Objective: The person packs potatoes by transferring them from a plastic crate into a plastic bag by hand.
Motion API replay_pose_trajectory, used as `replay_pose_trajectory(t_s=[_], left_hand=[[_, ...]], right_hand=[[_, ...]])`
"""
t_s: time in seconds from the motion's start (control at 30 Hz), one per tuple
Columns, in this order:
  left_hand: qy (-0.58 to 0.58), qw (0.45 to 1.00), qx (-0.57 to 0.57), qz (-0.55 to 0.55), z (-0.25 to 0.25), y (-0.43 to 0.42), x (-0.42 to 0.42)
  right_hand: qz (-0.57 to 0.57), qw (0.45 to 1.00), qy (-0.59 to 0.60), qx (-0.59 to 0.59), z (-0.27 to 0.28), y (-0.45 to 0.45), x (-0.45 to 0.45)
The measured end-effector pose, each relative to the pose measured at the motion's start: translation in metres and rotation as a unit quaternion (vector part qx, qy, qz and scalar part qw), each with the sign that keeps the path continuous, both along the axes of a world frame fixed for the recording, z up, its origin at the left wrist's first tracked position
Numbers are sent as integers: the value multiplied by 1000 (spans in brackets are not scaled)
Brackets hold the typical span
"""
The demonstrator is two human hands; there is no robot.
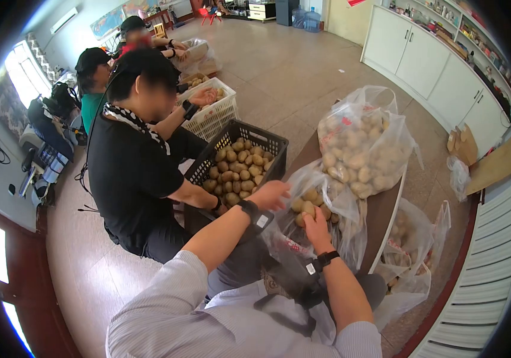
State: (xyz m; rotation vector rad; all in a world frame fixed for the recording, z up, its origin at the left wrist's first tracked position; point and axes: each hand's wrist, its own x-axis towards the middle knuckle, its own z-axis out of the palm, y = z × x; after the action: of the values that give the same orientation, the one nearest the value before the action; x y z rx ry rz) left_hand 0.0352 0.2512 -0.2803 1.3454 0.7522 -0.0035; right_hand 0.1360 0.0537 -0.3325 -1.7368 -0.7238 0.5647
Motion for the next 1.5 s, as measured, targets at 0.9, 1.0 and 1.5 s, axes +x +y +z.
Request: replay_pose_trajectory(t_s=[0.9, 1.0, 1.5], left_hand=[[-158, 926, -200, 278, -65, 61, -11], [-134, 911, -218, 322, -69, 73, -15], [-127, 892, -150, 407, -73, 81, -27]], right_hand=[[-3, 886, -423, -192, -60, -65, 8], [-7, 889, -412, -198, -70, -73, 9], [-72, 970, -210, -96, -62, -66, 18]])
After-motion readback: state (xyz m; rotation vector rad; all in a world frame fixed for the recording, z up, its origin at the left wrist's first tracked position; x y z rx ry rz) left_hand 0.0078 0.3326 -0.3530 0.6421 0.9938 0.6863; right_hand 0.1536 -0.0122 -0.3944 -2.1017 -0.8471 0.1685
